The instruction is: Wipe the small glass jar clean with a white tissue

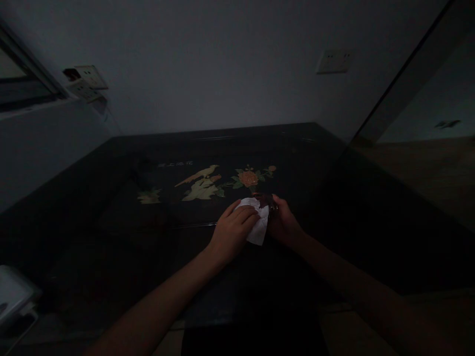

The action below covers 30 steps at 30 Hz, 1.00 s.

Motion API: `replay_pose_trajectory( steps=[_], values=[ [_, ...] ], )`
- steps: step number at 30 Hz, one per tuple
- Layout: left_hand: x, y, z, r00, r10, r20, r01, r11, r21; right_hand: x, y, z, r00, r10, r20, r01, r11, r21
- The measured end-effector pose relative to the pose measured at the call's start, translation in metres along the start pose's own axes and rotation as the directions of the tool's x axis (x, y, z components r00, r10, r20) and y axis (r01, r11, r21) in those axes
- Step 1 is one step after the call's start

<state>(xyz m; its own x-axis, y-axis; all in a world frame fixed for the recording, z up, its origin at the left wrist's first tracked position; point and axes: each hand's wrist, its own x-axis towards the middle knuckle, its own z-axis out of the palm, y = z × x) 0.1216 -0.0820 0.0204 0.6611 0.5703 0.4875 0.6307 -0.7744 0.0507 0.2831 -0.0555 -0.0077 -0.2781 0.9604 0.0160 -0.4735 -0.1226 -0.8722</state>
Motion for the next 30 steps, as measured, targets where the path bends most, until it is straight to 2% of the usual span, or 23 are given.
replay_pose_trajectory(
  steps=[4, 9, 14, 18, 21, 26, 28, 30],
  values=[
    [0.000, -0.001, -0.002, 0.999, 0.026, 0.024, -0.027, 0.999, 0.036, -0.002, -0.003, -0.002, 0.998, 0.063, -0.004, -0.063, 0.995, 0.077],
    [0.001, 0.001, -0.003, 0.998, 0.046, 0.036, -0.049, 0.996, 0.078, -0.004, -0.008, -0.001, 0.985, 0.172, 0.026, -0.172, 0.942, 0.287],
    [0.000, 0.010, 0.001, 0.999, 0.027, 0.045, -0.030, 0.998, 0.063, -0.003, -0.008, -0.002, 0.986, 0.158, -0.051, -0.140, 0.954, 0.264],
    [-0.002, 0.019, 0.004, 0.995, 0.001, 0.101, 0.003, 0.999, -0.034, -0.003, -0.005, -0.003, 0.980, 0.156, -0.121, -0.117, 0.952, 0.282],
    [-0.003, 0.024, 0.004, 0.982, -0.064, 0.176, 0.089, 0.986, -0.139, -0.004, -0.001, -0.001, 0.975, 0.162, -0.152, -0.115, 0.954, 0.277],
    [-0.001, 0.030, 0.001, 0.950, -0.198, 0.243, 0.284, 0.871, -0.401, -0.008, 0.002, 0.003, 0.976, 0.119, -0.184, -0.076, 0.971, 0.225],
    [-0.002, 0.032, 0.001, 0.947, -0.214, 0.241, 0.305, 0.836, -0.456, -0.009, 0.001, 0.004, 0.975, 0.124, -0.184, -0.081, 0.971, 0.224],
    [-0.003, 0.032, 0.002, 0.952, -0.205, 0.229, 0.291, 0.841, -0.455, -0.010, 0.000, 0.005, 0.976, 0.113, -0.188, -0.071, 0.974, 0.215]
  ],
)
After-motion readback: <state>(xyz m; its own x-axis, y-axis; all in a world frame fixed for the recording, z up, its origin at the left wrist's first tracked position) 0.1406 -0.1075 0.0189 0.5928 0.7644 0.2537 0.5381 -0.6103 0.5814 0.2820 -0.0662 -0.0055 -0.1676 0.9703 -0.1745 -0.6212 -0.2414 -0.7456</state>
